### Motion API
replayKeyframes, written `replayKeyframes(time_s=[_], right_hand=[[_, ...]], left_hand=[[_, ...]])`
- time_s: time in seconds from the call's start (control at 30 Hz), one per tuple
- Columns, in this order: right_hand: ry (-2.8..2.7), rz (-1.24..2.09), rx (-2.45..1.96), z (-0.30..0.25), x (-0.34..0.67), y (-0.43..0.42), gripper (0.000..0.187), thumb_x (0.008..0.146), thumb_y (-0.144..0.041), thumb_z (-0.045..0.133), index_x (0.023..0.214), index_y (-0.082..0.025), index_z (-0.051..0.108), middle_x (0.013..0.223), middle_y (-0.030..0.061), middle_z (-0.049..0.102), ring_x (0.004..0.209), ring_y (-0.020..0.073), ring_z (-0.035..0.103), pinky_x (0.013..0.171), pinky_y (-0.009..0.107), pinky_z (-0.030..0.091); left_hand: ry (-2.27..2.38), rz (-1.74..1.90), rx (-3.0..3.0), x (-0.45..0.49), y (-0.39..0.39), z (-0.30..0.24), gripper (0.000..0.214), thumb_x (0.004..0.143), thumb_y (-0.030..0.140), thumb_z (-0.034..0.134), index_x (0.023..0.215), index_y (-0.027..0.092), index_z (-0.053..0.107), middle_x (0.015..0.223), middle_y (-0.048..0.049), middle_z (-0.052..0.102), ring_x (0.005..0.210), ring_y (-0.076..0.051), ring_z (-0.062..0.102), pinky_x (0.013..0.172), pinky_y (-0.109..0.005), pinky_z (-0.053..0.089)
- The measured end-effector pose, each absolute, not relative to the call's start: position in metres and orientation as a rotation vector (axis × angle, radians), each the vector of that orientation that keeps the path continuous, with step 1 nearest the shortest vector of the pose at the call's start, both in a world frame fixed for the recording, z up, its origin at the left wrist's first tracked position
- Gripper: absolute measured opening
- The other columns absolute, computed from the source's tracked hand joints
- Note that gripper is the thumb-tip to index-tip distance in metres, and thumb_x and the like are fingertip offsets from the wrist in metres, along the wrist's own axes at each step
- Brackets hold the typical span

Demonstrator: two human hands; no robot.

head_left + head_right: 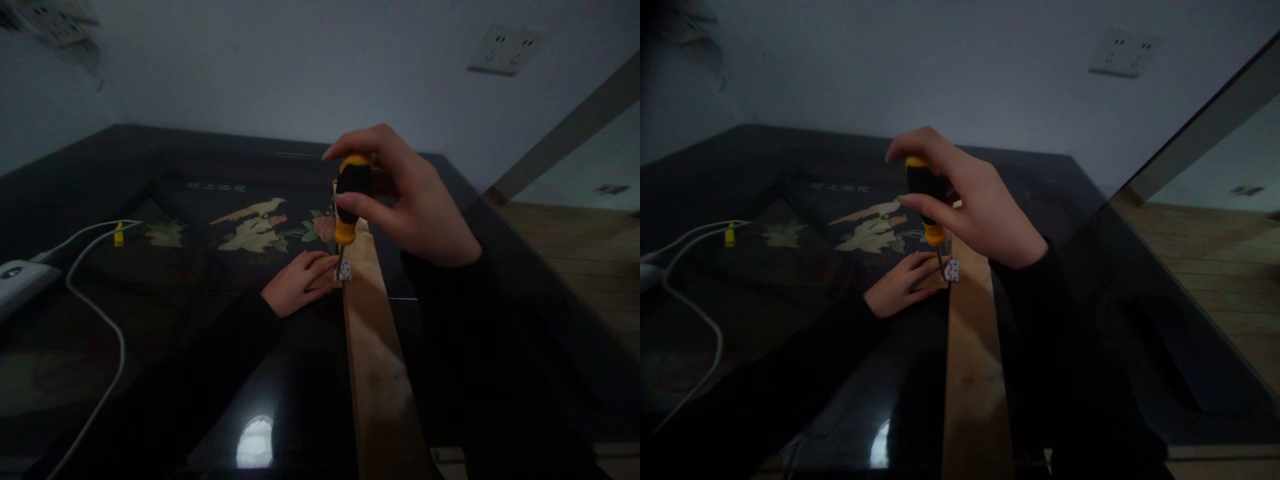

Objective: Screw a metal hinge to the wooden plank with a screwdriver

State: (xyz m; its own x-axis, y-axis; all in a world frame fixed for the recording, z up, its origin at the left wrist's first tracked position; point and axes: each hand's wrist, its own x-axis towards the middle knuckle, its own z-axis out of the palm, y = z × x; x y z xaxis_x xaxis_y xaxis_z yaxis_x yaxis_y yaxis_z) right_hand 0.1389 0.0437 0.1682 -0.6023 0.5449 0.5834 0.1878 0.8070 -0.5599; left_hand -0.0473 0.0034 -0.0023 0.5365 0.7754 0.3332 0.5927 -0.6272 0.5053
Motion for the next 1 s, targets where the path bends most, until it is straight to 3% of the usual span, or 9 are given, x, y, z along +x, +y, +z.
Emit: replayKeyframes(time_s=[0.23,0.6,0.87,1.0], right_hand=[[-2.224,0.369,-0.575,0.164,0.135,0.047,0.027,0.078,-0.033,0.066,0.103,-0.027,0.057,0.104,-0.0003,0.060,0.098,0.0218,0.059,0.090,0.038,0.049],[-2.239,0.670,-0.516,0.172,0.147,0.049,0.030,0.084,-0.023,0.056,0.114,-0.027,0.056,0.114,0.0013,0.060,0.104,0.0196,0.058,0.092,0.036,0.050],[-2.251,0.273,-0.573,0.161,0.135,0.048,0.026,0.085,-0.032,0.058,0.109,-0.020,0.055,0.110,0.0049,0.060,0.104,0.0207,0.056,0.093,0.040,0.049],[-2.293,0.331,-0.514,0.163,0.135,0.046,0.028,0.091,-0.031,0.049,0.116,-0.020,0.052,0.114,0.0063,0.059,0.103,0.0190,0.058,0.093,0.039,0.049]], left_hand=[[1.131,0.770,2.460,-0.048,0.004,-0.004,0.059,0.087,0.033,0.056,0.141,0.029,0.033,0.135,-0.0101,0.042,0.124,-0.026,0.043,0.104,-0.046,0.039],[1.126,0.742,2.459,-0.048,0.004,-0.003,0.058,0.088,0.036,0.054,0.142,0.026,0.034,0.134,-0.0116,0.043,0.123,-0.026,0.043,0.104,-0.043,0.039],[1.130,0.758,2.469,-0.048,0.004,-0.005,0.060,0.087,0.034,0.056,0.141,0.027,0.033,0.133,-0.0115,0.043,0.122,-0.026,0.044,0.102,-0.045,0.041],[1.132,0.764,2.472,-0.048,0.004,-0.005,0.060,0.087,0.033,0.057,0.142,0.029,0.033,0.135,-0.0104,0.042,0.123,-0.026,0.043,0.103,-0.045,0.040]])
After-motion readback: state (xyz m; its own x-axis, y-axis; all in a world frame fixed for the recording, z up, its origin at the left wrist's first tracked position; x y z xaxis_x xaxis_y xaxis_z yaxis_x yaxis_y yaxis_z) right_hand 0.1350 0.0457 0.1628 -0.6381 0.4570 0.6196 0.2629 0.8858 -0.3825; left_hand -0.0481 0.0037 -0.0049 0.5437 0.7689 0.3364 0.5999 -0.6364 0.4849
